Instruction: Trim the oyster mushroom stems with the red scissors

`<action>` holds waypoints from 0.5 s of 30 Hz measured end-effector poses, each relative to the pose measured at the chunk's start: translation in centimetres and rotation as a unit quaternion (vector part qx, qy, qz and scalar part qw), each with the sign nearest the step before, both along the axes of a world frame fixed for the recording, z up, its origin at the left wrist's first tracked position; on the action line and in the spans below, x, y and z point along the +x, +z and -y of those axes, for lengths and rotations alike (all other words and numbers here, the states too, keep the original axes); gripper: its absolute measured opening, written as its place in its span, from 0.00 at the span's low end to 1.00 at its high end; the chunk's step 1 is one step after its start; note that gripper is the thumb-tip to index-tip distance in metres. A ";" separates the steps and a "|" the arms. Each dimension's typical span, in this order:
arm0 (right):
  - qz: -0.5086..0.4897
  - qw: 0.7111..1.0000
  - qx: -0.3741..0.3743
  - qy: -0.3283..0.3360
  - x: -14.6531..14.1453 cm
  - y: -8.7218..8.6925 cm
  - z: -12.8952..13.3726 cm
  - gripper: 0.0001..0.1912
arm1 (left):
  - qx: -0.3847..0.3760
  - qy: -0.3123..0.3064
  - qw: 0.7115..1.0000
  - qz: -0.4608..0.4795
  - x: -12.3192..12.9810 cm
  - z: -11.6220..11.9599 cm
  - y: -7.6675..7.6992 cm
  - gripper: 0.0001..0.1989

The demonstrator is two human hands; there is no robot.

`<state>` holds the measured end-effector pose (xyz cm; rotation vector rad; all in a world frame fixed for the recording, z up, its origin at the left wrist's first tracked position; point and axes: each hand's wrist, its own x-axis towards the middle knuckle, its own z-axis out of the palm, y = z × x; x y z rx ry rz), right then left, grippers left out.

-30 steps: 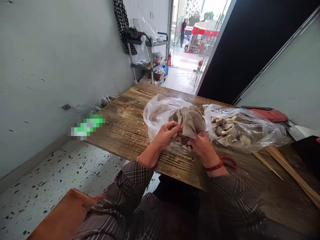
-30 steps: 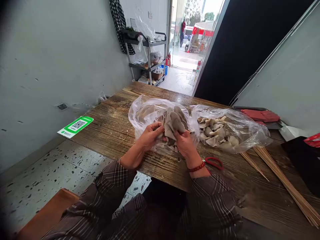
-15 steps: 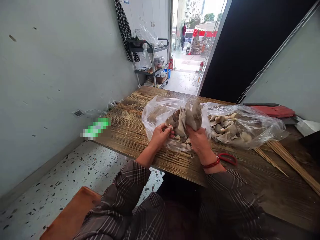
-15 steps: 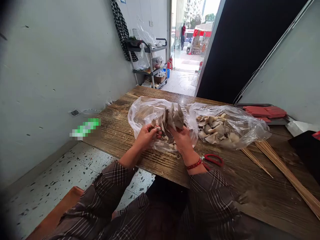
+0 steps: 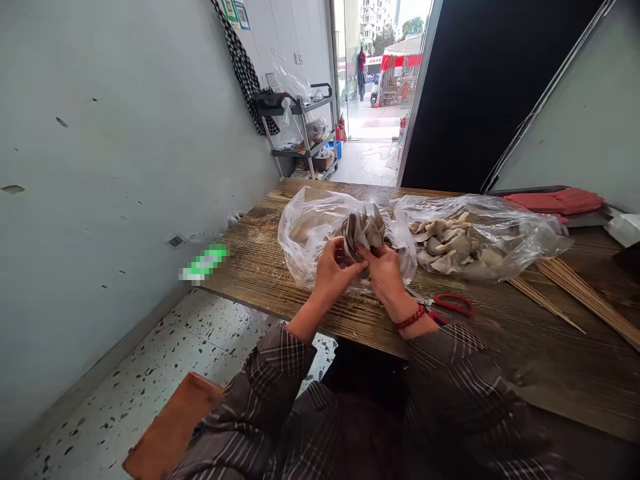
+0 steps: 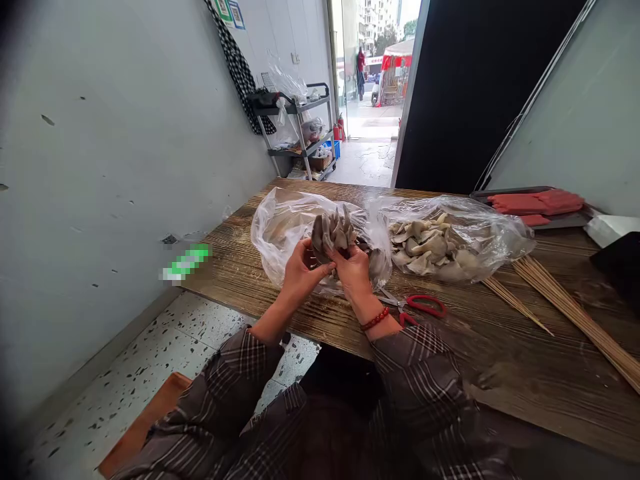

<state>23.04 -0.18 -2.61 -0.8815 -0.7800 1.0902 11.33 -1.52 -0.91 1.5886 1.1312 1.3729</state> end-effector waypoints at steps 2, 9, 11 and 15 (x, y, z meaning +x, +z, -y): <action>-0.029 1.000 -0.004 0.006 -0.3 0.4 0.2 0.17 | 0.003 0.020 1.000 0.015 0.4 0.2 0.1 0.24; -0.110 0.993 0.012 0.044 -0.6 1.2 0.5 0.16 | 0.104 0.103 0.985 -0.088 0.5 0.3 1.1 0.07; -0.132 0.989 0.014 0.059 -0.5 1.4 0.7 0.16 | 0.112 0.125 0.982 -0.088 0.7 0.2 1.2 0.08; -0.144 0.986 0.013 0.084 -0.2 1.7 0.8 0.19 | 0.028 0.132 0.991 0.025 1.3 -0.1 0.8 0.09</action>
